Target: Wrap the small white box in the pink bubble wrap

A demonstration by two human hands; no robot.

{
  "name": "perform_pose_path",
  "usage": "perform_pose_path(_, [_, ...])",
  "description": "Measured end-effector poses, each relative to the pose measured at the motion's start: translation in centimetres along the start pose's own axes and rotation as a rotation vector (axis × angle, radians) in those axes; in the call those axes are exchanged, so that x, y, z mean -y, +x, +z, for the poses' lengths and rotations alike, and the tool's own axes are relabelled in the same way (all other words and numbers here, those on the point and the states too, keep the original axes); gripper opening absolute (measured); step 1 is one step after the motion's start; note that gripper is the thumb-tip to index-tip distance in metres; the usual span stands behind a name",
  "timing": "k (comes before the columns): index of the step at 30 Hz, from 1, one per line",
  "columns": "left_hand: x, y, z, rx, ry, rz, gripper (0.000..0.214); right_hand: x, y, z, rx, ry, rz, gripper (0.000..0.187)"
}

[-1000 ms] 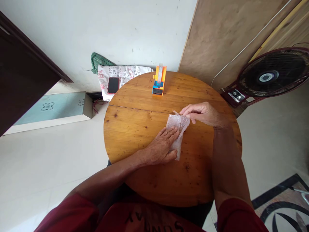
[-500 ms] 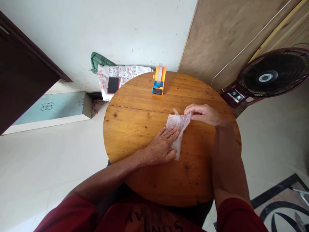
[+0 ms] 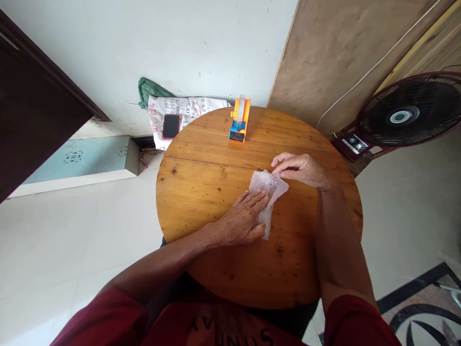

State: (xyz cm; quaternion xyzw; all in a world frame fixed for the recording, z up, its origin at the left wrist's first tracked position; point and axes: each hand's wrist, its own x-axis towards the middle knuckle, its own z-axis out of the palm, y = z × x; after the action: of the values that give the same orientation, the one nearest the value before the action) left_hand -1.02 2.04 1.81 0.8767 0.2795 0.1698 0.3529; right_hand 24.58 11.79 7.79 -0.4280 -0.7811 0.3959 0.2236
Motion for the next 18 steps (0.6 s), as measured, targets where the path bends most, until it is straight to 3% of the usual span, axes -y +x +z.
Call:
perform_pose_path(10, [-0.2, 0.1, -0.3, 0.026, 0.006, -0.007, 0.078, 1.4, 0.5, 0.7, -0.017, 0.018, 0.005, 0.017])
perform_pose_path(18, [-0.1, 0.1, -0.2, 0.044, 0.030, -0.017, 0.076, 1.0, 1.3, 1.9, 0.153, 0.156, 0.155, 0.012])
